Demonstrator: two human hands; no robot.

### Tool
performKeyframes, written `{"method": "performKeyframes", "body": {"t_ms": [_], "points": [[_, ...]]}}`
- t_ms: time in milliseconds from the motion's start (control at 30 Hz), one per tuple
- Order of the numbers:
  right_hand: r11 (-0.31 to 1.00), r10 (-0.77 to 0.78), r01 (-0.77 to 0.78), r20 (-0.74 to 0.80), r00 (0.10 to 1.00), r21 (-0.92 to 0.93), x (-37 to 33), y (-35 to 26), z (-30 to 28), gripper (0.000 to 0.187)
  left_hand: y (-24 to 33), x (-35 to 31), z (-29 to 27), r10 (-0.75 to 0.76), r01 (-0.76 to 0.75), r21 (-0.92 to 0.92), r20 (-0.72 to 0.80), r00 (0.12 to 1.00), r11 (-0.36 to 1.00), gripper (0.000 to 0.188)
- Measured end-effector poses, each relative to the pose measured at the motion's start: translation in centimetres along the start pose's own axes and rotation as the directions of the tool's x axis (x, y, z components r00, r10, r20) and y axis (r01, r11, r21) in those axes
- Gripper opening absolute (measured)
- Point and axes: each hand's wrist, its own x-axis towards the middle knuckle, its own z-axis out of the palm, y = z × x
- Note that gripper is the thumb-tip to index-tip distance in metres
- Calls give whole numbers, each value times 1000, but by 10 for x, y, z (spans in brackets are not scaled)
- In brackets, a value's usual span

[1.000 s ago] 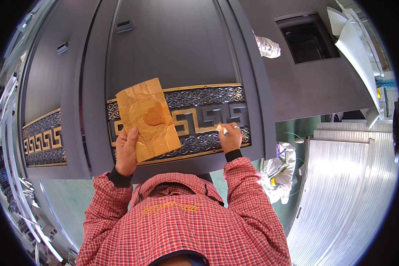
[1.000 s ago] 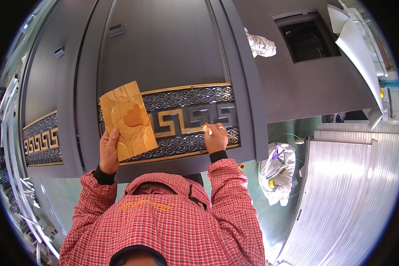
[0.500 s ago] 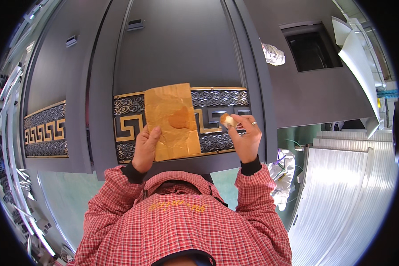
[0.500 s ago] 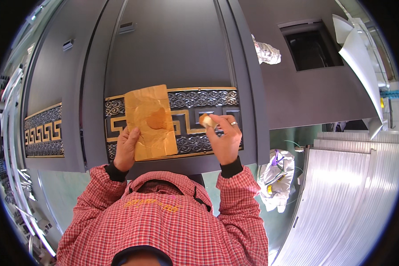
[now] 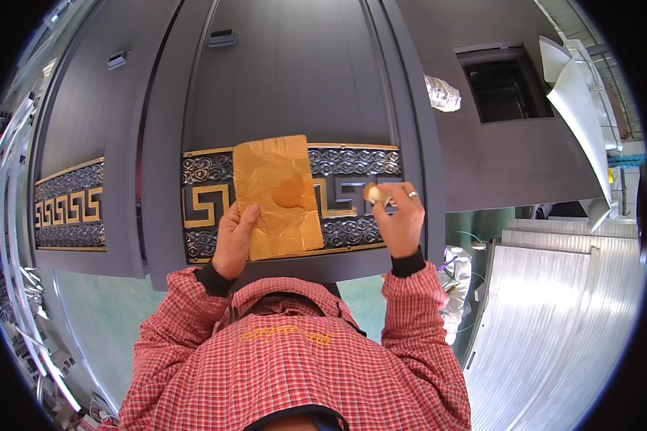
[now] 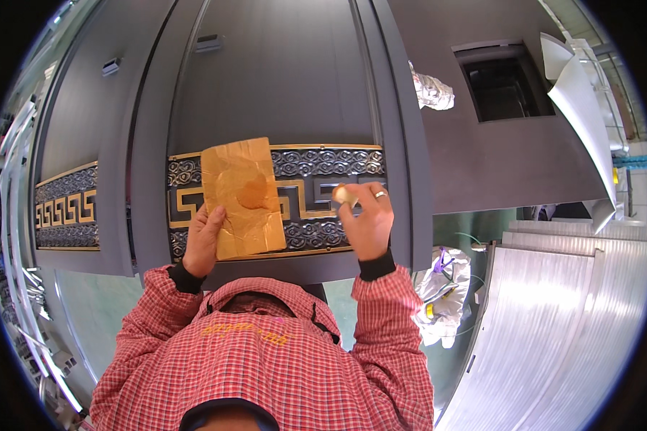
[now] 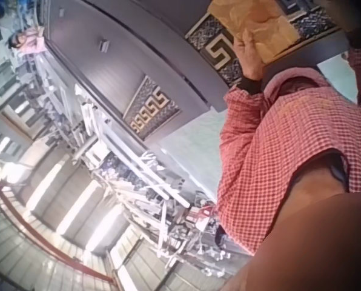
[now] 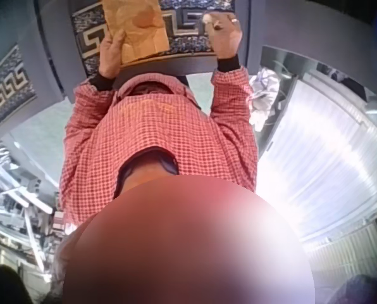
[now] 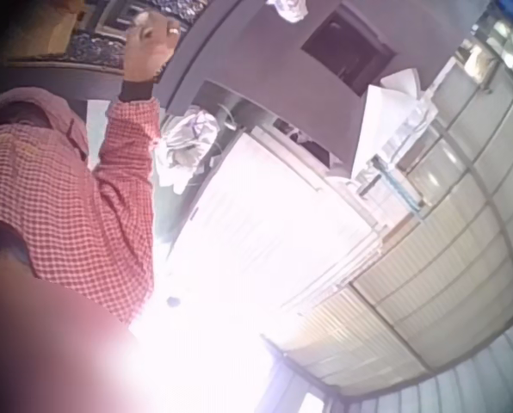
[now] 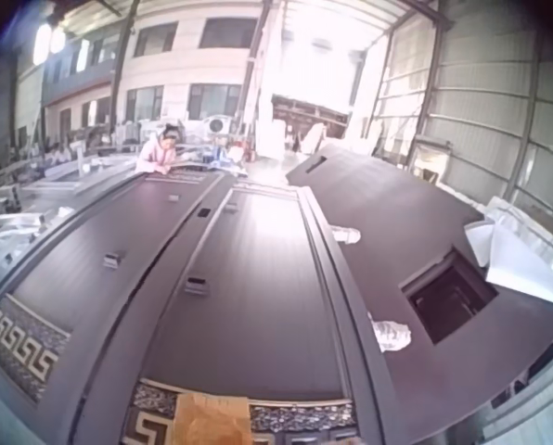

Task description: The person holds a sheet of gold leaf in the left hand and uses a small brush in the right hand to apply the gold leaf onto a decorative Greek key pattern on a dark gray surface. The person repeatedly brushes the gold leaf onto the pattern, moving along the design.

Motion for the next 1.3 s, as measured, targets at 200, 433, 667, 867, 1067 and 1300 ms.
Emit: {"method": "performKeyframes", "body": {"t_ms": [200,433,667,867,1067,1300], "points": [[985,157,-153,44,987,-85,-27,99,66,18,1,5,-2,-4,5,15,-11,1000,1000,30],[973,213,-195,151,965,-126,-50,114,82,13,1,6,-3,-21,22,42,-33,999,999,30],[981,188,-187,32,982,-53,-49,107,72,11,3,8,-1,-25,26,40,-23,999,999,29],[984,144,-138,43,989,-116,-47,118,85,10,5,10,1,-14,15,44,-19,1000,999,30],[974,227,-223,96,969,-46,-71,106,68,11,2,7,-5,-5,6,29,-36,999,1000,29],[991,120,-114,87,989,-67,-40,88,96,18,5,9,-3,-14,15,39,-20,1000,999,29]]}}
